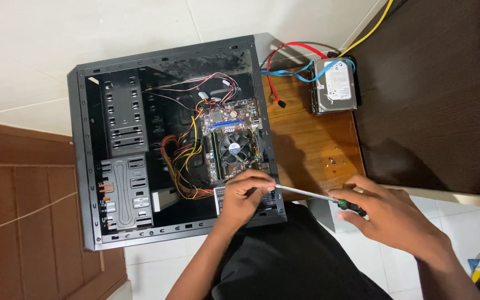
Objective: Mounting internal hard drives and an SSD into a computer case using a screwdriver and screws.
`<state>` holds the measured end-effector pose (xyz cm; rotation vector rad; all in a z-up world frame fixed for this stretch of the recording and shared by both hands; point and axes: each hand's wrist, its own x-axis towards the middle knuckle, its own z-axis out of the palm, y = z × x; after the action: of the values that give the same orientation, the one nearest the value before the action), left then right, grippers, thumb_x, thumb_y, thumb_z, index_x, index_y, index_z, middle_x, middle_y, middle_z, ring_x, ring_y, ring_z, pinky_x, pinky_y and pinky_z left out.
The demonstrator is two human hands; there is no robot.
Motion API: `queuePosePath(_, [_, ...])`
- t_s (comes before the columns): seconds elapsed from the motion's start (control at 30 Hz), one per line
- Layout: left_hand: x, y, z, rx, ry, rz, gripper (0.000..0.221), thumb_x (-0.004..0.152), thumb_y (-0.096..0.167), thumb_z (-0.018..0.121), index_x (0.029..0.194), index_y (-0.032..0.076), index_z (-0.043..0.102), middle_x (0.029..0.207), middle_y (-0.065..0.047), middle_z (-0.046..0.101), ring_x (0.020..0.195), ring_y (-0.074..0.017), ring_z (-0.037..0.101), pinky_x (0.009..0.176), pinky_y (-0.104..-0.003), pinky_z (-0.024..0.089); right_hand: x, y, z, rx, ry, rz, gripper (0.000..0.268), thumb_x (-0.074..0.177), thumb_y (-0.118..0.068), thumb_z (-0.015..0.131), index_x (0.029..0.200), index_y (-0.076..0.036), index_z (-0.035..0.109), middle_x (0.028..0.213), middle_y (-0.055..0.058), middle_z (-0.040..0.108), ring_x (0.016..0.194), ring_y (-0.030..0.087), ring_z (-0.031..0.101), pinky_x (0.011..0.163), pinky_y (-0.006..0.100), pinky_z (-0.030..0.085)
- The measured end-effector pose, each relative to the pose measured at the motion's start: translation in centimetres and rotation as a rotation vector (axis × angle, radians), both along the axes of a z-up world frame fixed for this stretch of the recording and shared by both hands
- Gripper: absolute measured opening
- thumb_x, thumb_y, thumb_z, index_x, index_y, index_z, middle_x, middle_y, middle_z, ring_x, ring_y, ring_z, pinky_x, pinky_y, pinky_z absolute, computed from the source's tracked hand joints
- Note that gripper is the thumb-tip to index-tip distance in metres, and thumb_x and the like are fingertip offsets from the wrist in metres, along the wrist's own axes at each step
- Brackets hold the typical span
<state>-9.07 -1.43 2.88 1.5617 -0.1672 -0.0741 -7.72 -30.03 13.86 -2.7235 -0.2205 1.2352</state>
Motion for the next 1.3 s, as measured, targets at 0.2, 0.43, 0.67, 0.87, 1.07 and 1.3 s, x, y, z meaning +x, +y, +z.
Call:
queuePosePath(0.2, [-0.2, -0.1, 1.5, 0.037, -0.022, -0.006, 0.023, 0.084, -0.007, 0.075, 0.102, 0.007, 0.077, 0.103, -0.006, 0.076, 0.08, -0.0136, 0.067, 0.072, -0.024, 0.053, 0.0, -0.4, 0.1, 0.036, -0.002, -0.185, 0.034, 0.083, -0.037, 0.078, 0.113, -0.03, 0.063, 0.116, -0.012, 0.076, 0.106, 0.009, 0.077, 0.085, 0.034, 0.062])
queuePosePath(0.43, [-0.4, -0.2, 1.2, -0.08, -0.046, 0.016, 0.02, 0.086, -0.004, 0.076, 0.104, 0.004, 0.073, 0.1, -0.009, 0.075, 0.073, -0.0111, 0.061, 0.065, -0.022, 0.048, -0.7, -0.9, -2.8, 0.204, -0.009, -0.146, 0.033, 0.088, -0.035, 0.071, 0.121, -0.034, 0.069, 0.09, -0.01, 0.079, 0.067, 0.008, 0.071, 0.064, 0.029, 0.051])
queuePosePath(0.67, [-0.9, -0.2, -0.1, -0.241, -0.001, -0.054, 0.042, 0.09, -0.007, 0.072, 0.128, 0.006, 0.059, 0.106, -0.013, 0.073, 0.095, -0.0187, 0.072, 0.082, -0.028, 0.059, -2.5, 0.3, -8.2, 0.604, 0.137, -0.312, 0.042, 0.093, -0.029, 0.057, 0.134, -0.021, 0.063, 0.111, 0.0, 0.08, 0.085, 0.012, 0.075, 0.071, 0.031, 0.057])
queuePosePath(0.87, [-0.5, -1.1, 0.1, -0.222, 0.013, 0.063, 0.054, 0.087, -0.012, 0.073, 0.137, 0.002, 0.057, 0.103, -0.014, 0.073, 0.09, -0.0166, 0.066, 0.082, -0.032, 0.056, -2.5, -0.6, -10.7, 0.922, 0.071, -0.477, 0.041, 0.097, -0.022, 0.054, 0.134, -0.009, 0.067, 0.097, 0.012, 0.077, 0.088, 0.022, 0.069, 0.079, 0.041, 0.052])
queuePosePath(1.07, [0.8, -1.7, 1.7, 0.165, -0.015, 0.279, 0.053, 0.087, 0.0, 0.077, 0.134, -0.004, 0.055, 0.118, -0.022, 0.062, 0.113, -0.0372, 0.061, 0.096, -0.049, 0.054, -0.6, -3.9, -10.6, 0.79, -0.134, -0.564, 0.04, 0.101, -0.011, 0.049, 0.139, -0.004, 0.062, 0.108, 0.021, 0.075, 0.104, 0.035, 0.072, 0.096, 0.054, 0.053])
queuePosePath(1.3, [3.9, -3.4, 5.2, 0.47, 0.467, 0.035, 0.112, 0.087, 0.032, 0.081, 0.157, -0.014, 0.007, 0.153, -0.043, 0.027, 0.145, -0.0563, 0.028, 0.118, -0.064, 0.025, 2.4, -5.6, -9.9, 0.452, -0.383, -0.341, 0.038, 0.101, -0.012, 0.053, 0.135, -0.022, 0.069, 0.112, 0.013, 0.077, 0.1, 0.038, 0.073, 0.099, 0.053, 0.051])
